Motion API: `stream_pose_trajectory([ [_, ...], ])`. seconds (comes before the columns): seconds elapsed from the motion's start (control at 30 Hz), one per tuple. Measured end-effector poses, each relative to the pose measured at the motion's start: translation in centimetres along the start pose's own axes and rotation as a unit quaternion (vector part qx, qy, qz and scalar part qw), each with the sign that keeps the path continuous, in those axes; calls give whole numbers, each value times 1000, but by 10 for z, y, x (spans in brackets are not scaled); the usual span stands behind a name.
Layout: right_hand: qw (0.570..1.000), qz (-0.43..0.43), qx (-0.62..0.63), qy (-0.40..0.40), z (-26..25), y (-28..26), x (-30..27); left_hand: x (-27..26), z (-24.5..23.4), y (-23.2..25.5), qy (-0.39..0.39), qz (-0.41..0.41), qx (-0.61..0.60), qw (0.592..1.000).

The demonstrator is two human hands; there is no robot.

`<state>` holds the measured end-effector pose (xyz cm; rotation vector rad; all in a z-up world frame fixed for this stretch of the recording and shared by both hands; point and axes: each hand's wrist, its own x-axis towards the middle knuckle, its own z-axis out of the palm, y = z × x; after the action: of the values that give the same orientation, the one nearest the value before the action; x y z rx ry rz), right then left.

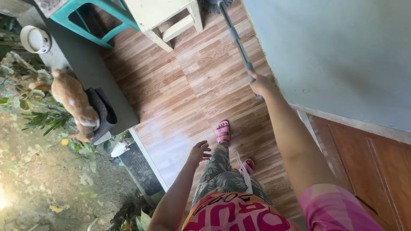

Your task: The recorder mops the tiled floor of an entryway area, moving small furniture and stools to reach all spots.

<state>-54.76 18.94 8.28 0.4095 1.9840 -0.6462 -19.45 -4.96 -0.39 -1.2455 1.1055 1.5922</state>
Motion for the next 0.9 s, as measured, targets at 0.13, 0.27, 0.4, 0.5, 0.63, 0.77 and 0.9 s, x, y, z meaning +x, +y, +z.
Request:
stream_pose_trajectory([
  [0.13,999,37,9,24,3,51,-33,3,27,2,-37,9,21,999],
  [0.27,996,-10,-68,63,20,131,-48,-4,61,4,-67,35,61,995],
  [0.4,991,-28,-101,80,32,199,-100,-29,98,-6,-99,64,88,989],
  [0.5,990,24,-129,57,40,244,-158,-48,125,-32,-104,81,118,984],
  [0.63,997,40,-45,57,72,341,-221,-48,166,-83,-121,88,127,981],
  [0.77,997,66,9,34,87,397,-329,-74,235,-122,-84,299,404,860],
  [0.9,981,97,160,-51,83,449,-421,-124,314,-152,-68,443,587,674],
])
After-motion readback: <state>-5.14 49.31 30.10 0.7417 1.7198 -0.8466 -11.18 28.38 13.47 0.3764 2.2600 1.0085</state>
